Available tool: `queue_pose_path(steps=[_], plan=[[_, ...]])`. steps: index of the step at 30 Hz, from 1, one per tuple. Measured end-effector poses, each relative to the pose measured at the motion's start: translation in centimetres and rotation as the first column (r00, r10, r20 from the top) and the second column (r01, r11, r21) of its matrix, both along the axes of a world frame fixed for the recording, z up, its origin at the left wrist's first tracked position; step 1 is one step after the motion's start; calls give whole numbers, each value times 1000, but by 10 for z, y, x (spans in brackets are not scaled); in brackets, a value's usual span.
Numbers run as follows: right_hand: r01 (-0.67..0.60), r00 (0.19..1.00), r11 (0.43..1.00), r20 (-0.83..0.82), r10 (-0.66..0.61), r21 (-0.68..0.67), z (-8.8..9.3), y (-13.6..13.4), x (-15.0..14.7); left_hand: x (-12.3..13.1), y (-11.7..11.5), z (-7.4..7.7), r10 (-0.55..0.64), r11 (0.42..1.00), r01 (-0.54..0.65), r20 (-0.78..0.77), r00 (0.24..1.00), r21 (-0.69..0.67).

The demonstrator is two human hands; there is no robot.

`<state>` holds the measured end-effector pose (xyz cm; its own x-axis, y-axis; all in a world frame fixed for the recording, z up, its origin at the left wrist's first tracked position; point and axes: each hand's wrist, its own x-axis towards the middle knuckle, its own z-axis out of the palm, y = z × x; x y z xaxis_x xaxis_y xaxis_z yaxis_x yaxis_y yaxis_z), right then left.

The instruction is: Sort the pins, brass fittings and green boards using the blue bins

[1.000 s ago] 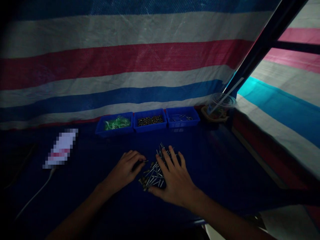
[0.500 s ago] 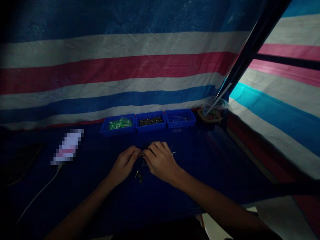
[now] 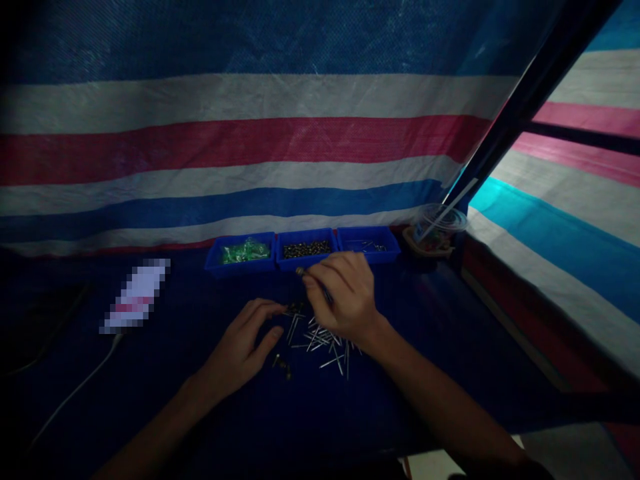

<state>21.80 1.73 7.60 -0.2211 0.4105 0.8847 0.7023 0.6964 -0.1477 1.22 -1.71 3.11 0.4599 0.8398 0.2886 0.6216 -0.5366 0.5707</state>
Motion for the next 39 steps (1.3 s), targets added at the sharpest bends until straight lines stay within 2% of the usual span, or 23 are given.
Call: queue_pose_path(steps=[2,4,6,8,10,12,14,17,19,22,25,33,39], plan=[[132,991,991,-33,-131,23,18,17,5,1,-13,-2,-5,998,11,-107,994,61],[280,959,958,71,-276,-56,25,34,9,5,-25,-9,-44,993,66,-212,976,97],[389,908,906,239,-345,-167,18,48,12,11,-32,-19,-61,989,99,-306,950,112],[428,873,869,364,-325,-249,1,57,17,15,-29,-28,-63,986,115,-370,927,120],[418,862,860,427,-274,-292,-21,61,24,16,-17,-31,-54,984,116,-398,916,132],[407,858,858,452,-243,-313,-42,65,32,14,5,-28,2,984,68,-391,920,166],[402,867,848,441,-233,-344,-60,69,39,11,33,-23,157,970,-79,-345,925,229],[360,897,849,394,-201,-386,-80,78,44,8,76,-20,402,889,-312,-244,882,335],[336,914,866,351,-204,-371,-89,86,44,9,99,-24,422,873,-317,-247,872,371],[323,929,886,292,-229,-332,-96,98,44,11,120,-34,420,867,-300,-256,871,398],[298,940,896,264,-215,-330,-98,109,45,12,131,-40,433,854,-316,-229,872,414],[286,951,910,202,-233,-299,-101,118,45,3,145,-36,405,863,-304,-190,895,404],[327,938,895,215,-271,-302,-101,120,40,7,151,-43,431,839,-320,-180,884,439]])
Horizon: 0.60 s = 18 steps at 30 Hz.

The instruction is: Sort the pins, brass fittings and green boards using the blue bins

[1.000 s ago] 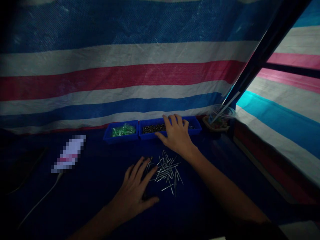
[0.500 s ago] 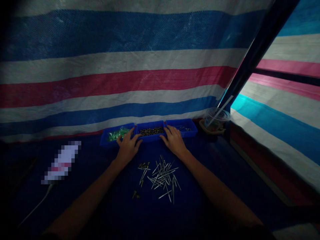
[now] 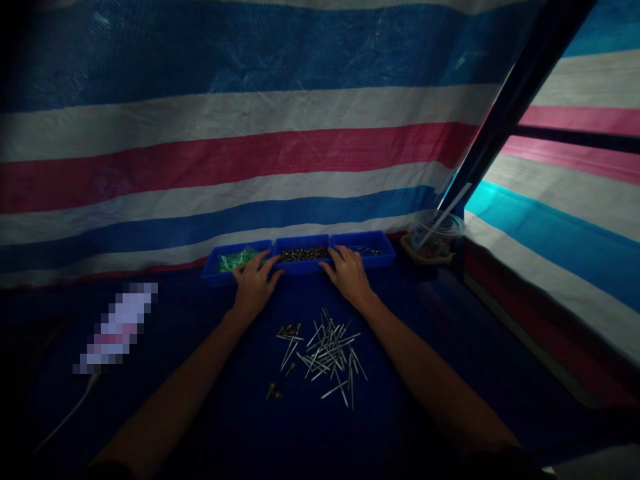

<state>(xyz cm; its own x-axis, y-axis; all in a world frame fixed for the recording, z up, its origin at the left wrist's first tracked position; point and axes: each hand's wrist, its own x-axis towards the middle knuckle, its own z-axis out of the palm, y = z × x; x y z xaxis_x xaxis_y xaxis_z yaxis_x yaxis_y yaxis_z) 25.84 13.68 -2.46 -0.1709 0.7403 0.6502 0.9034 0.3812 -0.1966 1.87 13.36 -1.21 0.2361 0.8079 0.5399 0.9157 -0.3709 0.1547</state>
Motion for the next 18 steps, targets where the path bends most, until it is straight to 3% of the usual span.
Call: queue_pose_path(steps=[12,18], plan=[[-83,995,996,67,81,37,-2,4,13,-9,2,-4,-78,997,78,43,996,4],[-37,997,997,69,32,66,2,-3,9,0,-12,2,-5,997,2,34,999,79]])
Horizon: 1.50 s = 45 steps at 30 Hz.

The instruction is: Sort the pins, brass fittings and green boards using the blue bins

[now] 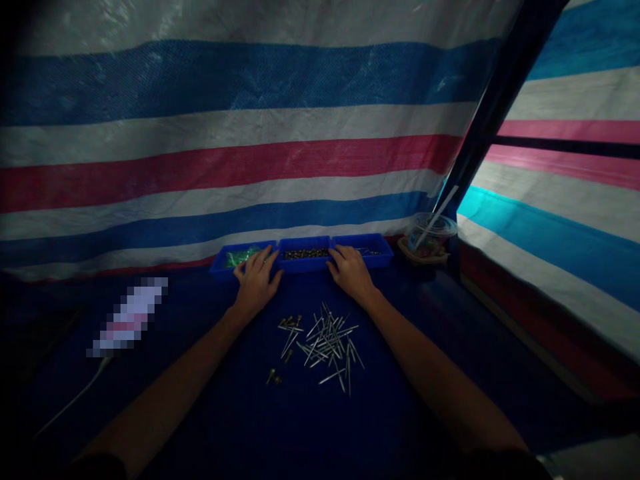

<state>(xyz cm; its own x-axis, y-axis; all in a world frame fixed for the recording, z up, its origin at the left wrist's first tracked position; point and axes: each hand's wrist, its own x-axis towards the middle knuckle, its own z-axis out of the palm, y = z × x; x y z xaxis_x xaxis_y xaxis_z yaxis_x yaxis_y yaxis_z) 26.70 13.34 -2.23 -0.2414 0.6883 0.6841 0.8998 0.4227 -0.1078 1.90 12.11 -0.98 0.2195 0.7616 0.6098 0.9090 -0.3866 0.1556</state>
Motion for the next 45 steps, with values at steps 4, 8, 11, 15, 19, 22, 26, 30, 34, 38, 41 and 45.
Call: queue_pose_path(steps=[4,8,11,15,19,22,26,30,34,38,41,45], plan=[[-49,998,998,-24,49,34,13,-33,-9,3,-46,11,-188,980,189,21,982,-60],[-249,968,964,-8,249,-93,22,-80,-27,-1,-91,10,-366,894,353,5,931,-275],[-340,938,916,-2,347,-213,26,-106,-43,-3,-95,4,-377,859,355,14,926,-369],[-383,914,868,7,406,-316,28,-118,-57,-5,-82,-3,-378,824,412,164,911,-388],[-365,927,879,-33,374,-306,26,-117,-59,-5,-82,-4,-346,809,477,378,859,-344],[-374,927,900,-63,370,-225,24,-118,-60,-3,-89,-2,-300,750,564,582,756,-345],[-433,901,891,-43,431,-137,23,-122,-63,0,-95,-1,-233,633,701,784,576,-327],[-486,874,867,-65,482,-106,24,-122,-66,0,-95,-3,-183,595,758,874,450,-265],[-497,866,865,-98,490,-65,24,-121,-66,0,-94,-2,-143,598,758,897,419,-259],[-537,826,824,-84,557,182,38,-123,-62,-3,-93,1,-153,685,676,854,498,-272],[-510,809,745,-55,586,431,60,-112,-60,-3,-93,4,-197,744,610,784,589,-272],[-186,970,922,-86,227,339,83,-76,-58,-1,-97,6,-274,773,570,664,696,-278]])
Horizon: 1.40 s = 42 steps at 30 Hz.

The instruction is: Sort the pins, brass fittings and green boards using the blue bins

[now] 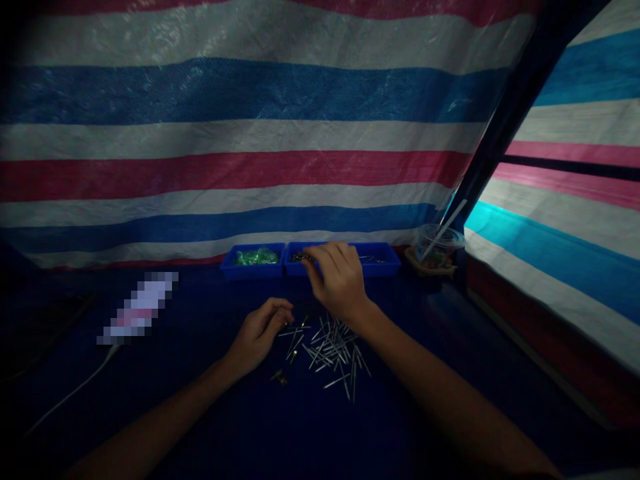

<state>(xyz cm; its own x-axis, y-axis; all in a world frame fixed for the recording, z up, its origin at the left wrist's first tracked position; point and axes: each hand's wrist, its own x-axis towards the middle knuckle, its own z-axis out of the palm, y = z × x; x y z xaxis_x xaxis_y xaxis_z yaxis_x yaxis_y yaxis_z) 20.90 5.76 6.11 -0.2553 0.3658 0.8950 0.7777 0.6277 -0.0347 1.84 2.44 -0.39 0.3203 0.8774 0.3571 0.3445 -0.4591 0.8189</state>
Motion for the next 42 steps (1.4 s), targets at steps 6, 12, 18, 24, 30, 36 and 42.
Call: queue_pose_path(steps=[6,12,18,24,30,36,42], plan=[[368,929,876,169,-329,-313,-23,24,23,-9,7,3,117,944,-33,-241,963,329],[385,910,857,296,-291,-343,-56,28,43,-7,59,13,465,818,-187,-435,771,543],[369,919,829,299,-257,-420,-66,52,35,2,92,12,525,837,-250,-584,619,488],[304,941,878,260,-216,-370,-74,44,41,-4,73,12,500,846,-219,-577,646,487],[186,979,911,144,-141,-369,-78,39,46,-9,62,7,498,840,-190,-581,644,508],[140,986,925,140,-96,-354,-81,41,51,-23,74,-6,451,833,-105,-556,698,544],[156,983,927,148,-111,-341,-88,43,53,-28,79,-14,460,825,-122,-532,711,551]])
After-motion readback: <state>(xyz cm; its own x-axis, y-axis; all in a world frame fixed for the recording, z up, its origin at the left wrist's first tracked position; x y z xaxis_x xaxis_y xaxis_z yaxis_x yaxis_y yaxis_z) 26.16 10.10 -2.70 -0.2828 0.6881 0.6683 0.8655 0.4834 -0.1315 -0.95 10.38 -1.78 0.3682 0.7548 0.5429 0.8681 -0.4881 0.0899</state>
